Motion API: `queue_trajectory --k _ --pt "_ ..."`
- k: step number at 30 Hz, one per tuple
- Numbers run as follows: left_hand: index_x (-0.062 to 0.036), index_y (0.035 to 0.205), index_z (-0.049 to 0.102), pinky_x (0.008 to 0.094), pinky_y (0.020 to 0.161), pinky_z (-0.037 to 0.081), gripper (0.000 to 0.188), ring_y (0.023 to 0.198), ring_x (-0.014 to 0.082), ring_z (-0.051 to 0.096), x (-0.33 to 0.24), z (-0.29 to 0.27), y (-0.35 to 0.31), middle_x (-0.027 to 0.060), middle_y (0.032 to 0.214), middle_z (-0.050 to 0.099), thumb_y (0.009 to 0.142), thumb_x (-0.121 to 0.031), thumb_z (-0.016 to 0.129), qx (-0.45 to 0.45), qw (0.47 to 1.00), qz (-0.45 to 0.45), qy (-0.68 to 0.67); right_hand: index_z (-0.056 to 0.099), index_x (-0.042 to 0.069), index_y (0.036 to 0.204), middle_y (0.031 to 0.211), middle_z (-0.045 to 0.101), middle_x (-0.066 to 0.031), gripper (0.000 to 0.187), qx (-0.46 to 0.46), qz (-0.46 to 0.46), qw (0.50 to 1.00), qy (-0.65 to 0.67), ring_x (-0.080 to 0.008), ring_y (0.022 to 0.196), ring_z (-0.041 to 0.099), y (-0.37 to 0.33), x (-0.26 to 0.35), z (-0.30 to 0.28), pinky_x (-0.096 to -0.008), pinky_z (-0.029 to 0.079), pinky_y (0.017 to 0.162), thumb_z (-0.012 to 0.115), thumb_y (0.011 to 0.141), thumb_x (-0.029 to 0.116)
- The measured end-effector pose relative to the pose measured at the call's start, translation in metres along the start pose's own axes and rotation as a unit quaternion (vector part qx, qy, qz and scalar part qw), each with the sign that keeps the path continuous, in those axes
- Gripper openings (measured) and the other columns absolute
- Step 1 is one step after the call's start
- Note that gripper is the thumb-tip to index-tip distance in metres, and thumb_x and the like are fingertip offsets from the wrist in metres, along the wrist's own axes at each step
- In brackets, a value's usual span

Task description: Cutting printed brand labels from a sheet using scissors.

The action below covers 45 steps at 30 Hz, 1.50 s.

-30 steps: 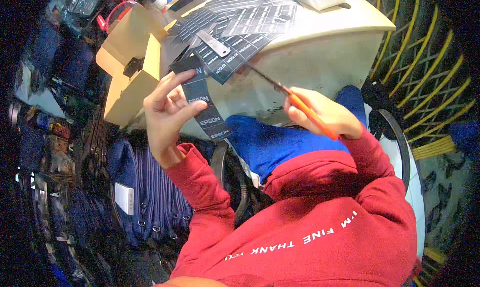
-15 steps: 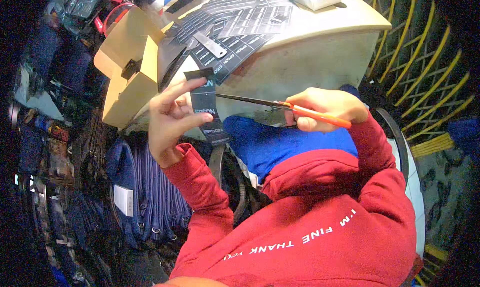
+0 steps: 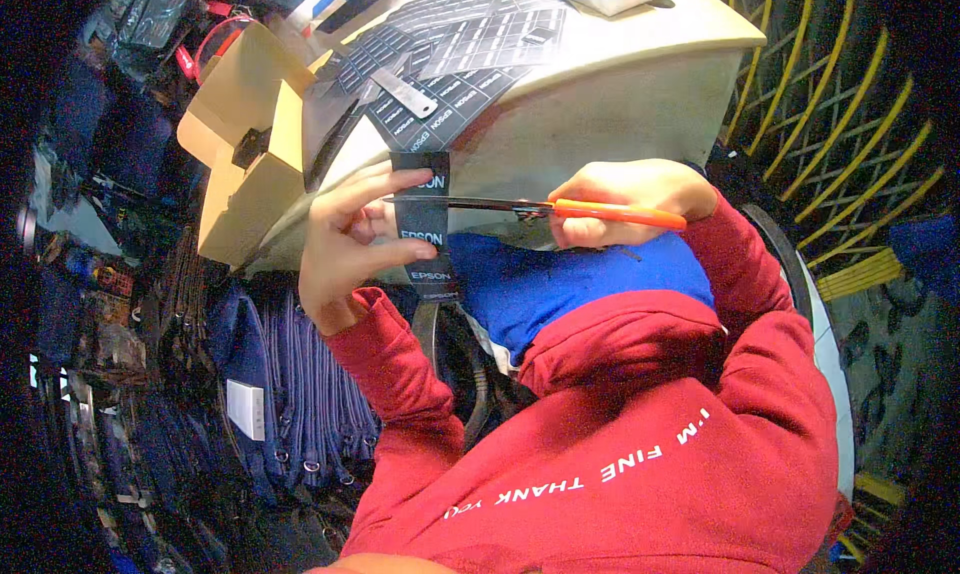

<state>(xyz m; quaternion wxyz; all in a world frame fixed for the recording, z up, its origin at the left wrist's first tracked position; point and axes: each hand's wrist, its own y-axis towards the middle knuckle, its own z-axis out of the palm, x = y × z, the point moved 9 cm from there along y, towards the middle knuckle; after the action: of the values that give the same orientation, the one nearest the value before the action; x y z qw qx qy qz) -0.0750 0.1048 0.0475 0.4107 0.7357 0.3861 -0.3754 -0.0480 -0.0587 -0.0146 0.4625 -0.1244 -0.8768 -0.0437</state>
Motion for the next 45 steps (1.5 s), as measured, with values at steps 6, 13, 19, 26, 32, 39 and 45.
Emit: queue_trajectory --k 6,13,19,26,32,39,45 --pt "0.0006 0.114 0.061 0.0149 0.059 0.039 0.056 0.064 0.0011 0.047 -0.007 0.002 0.001 -0.0017 0.086 0.049 0.060 0.006 0.078 0.000 1.000 -0.004 0.027 0.055 0.003 0.081 0.067 0.055 -0.0069 0.034 -0.002 -0.011 1.000 0.019 -0.0161 0.063 0.049 0.001 0.008 0.000 -0.0324 0.043 0.061 0.047 0.090 0.034" --pt "-0.0002 0.113 0.061 0.0146 0.061 0.041 0.056 0.065 0.0005 0.046 -0.003 0.001 0.000 0.0000 0.091 0.050 0.061 0.007 0.078 -0.002 1.000 -0.004 0.010 0.055 0.002 0.080 0.066 0.053 -0.0056 0.032 0.013 -0.001 1.000 0.020 -0.0146 0.063 0.047 0.005 0.003 0.001 -0.0319 0.042 0.061 0.047 0.090 0.031" --pt "0.0012 0.113 0.061 0.0154 0.062 0.043 0.055 0.066 0.0018 0.048 -0.003 0.004 0.002 0.0007 0.092 0.052 0.061 0.008 0.077 -0.002 1.000 -0.014 -0.025 0.054 0.001 0.079 0.066 0.053 -0.0048 0.035 0.007 -0.014 0.999 0.030 -0.0137 0.063 0.046 0.005 0.003 0.000 -0.0313 0.042 0.061 0.048 0.091 0.034" --pt "0.0019 0.112 0.061 0.0153 0.061 0.043 0.055 0.065 0.0011 0.047 -0.002 0.004 0.002 0.0023 0.099 0.053 0.060 0.008 0.077 0.002 1.000 -0.002 -0.002 0.055 0.001 0.079 0.066 0.053 -0.0052 0.035 -0.003 -0.022 0.999 0.037 -0.0134 0.063 0.046 0.005 0.004 -0.001 -0.0314 0.042 0.060 0.048 0.091 0.034" --pt "0.0018 0.112 0.061 0.0145 0.060 0.041 0.055 0.063 0.0000 0.046 0.000 0.003 0.001 0.0022 0.099 0.052 0.059 0.007 0.078 -0.006 1.000 -0.010 0.000 0.054 0.001 0.078 0.065 0.052 -0.0056 0.036 0.015 -0.013 0.999 0.043 -0.0138 0.062 0.046 0.005 0.007 0.001 -0.0317 0.042 0.059 0.047 0.091 0.033" --pt "0.0025 0.113 0.060 0.0152 0.059 0.040 0.056 0.061 0.0000 0.045 -0.001 0.005 0.002 0.0027 0.100 0.051 0.060 0.008 0.078 0.006 1.000 0.001 -0.008 0.053 0.001 0.078 0.064 0.051 -0.0056 0.038 0.009 -0.016 0.999 0.029 -0.0142 0.061 0.045 0.005 0.007 0.001 -0.0320 0.042 0.059 0.046 0.092 0.035" --pt "0.0033 0.113 0.060 0.0152 0.058 0.040 0.055 0.062 -0.0002 0.045 -0.005 0.005 0.003 0.0009 0.097 0.051 0.062 0.008 0.077 -0.002 1.000 0.006 -0.004 0.053 0.001 0.077 0.064 0.051 -0.0056 0.040 0.012 -0.013 0.999 0.035 -0.0147 0.061 0.044 0.006 0.006 0.001 -0.0326 0.041 0.059 0.046 0.092 0.037"
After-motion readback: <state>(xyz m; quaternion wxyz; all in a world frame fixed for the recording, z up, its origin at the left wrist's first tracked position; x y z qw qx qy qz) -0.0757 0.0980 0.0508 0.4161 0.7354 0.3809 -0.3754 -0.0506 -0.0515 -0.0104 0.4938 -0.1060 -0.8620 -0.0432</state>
